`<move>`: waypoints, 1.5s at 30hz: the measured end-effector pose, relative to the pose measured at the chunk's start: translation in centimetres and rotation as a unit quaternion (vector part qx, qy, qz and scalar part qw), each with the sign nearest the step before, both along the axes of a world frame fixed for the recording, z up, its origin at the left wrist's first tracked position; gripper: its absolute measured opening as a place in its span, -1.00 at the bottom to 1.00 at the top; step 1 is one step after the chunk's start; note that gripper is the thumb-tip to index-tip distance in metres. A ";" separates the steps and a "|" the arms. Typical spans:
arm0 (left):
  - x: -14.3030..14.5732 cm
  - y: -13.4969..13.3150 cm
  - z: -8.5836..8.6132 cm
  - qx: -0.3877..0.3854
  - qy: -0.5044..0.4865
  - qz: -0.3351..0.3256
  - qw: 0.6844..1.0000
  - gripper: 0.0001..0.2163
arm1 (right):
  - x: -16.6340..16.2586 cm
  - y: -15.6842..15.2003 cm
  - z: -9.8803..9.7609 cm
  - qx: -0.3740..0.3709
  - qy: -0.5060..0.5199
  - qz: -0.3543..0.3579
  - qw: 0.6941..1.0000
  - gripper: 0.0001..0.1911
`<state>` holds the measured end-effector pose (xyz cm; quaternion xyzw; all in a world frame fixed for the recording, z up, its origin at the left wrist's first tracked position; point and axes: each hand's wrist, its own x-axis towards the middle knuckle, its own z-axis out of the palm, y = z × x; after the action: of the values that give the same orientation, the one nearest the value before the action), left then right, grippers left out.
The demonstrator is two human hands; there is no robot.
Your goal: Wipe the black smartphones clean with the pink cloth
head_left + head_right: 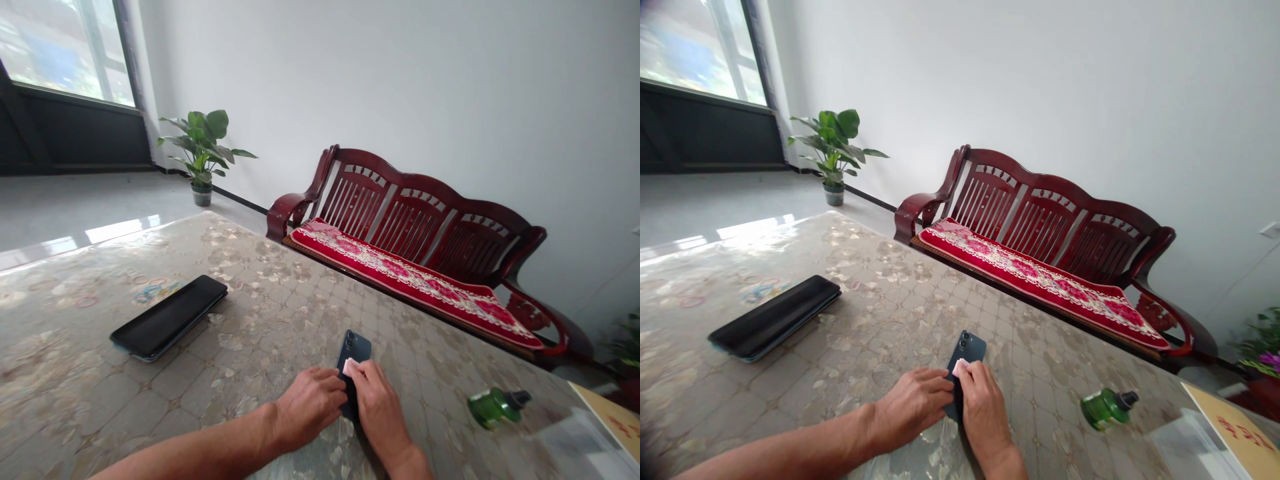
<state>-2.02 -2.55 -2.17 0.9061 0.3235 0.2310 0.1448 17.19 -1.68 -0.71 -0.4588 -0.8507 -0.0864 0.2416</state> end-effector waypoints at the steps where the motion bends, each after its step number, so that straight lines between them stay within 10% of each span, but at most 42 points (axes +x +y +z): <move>1: 0.0 0.0 0.0 0.001 -0.001 0.001 1.000 -0.96 | 0.1 -0.6 0.0 -0.006 0.000 0.010 1.000 -0.69; 35: 0.0 -0.1 0.2 0.021 0.008 -0.001 1.000 -0.90 | -0.4 -0.9 1.0 0.010 -0.087 -0.111 0.990 -0.79; 45: -0.1 -0.1 1.0 0.009 0.027 -0.003 1.000 -0.94 | 0.5 -0.3 0.1 -0.054 0.007 -0.007 0.998 -0.75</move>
<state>-2.08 -2.70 -1.12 0.9140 0.3227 0.2093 0.1288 17.72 -2.00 -0.61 -0.4775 -0.8494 -0.0384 0.2215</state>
